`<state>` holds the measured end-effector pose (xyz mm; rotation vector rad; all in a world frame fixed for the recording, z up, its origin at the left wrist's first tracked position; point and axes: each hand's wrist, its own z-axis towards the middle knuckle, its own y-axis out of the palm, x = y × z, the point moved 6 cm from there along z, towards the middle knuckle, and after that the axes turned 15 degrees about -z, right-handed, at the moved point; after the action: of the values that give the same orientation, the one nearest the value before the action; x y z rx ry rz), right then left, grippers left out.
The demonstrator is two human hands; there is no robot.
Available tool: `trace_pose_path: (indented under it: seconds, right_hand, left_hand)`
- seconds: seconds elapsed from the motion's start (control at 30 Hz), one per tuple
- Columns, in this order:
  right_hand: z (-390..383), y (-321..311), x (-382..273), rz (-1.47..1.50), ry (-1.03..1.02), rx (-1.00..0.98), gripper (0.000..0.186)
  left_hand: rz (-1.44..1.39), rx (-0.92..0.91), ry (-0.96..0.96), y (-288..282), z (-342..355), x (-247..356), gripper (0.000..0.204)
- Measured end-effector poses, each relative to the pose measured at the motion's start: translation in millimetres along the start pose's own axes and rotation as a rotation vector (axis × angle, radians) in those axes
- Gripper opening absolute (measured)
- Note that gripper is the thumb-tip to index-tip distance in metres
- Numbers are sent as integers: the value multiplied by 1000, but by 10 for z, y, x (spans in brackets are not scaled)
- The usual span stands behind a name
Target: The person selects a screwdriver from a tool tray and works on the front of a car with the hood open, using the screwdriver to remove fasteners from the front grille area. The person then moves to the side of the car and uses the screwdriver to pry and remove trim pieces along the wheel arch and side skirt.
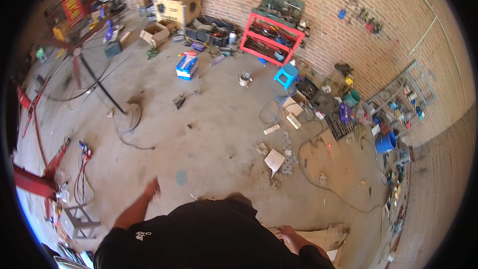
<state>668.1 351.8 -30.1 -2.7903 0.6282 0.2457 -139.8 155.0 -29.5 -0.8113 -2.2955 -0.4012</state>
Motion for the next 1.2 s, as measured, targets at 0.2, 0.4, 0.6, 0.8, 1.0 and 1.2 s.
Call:
trace_pose_path:
  seconds: [0.2, 0.4, 0.6, 0.8, 1.0, 1.2]
  right_hand:
    - [526, -805, -1599, -147, -159, 138, 31]
    - [1978, -1813, -3213, -293, -251, 0, 25]
    - [1793, -4798, -5133, 420, -186, 400, 26]
    - [2237, -6206, -6711, 499, -247, 491, 33]
    - [2692, -5764, -6535, 126, -238, 372, 26]
    - [2947, -6246, -7800, 54, -87, 336, 27]
  left_hand:
    - [279, -72, 557, 2435, 1208, 4212, 47]
    - [795, 14, 713, 1411, 3088, 4017, 37]
    - [1203, -365, 0, 2426, 3284, 2263, 31]
    - [993, -222, -230, 3516, 4635, 3751, 27]
    - [1288, -499, -99, 5301, 7407, 5914, 32]
    - [2070, -609, 746, 7989, 9275, 9888, 21]
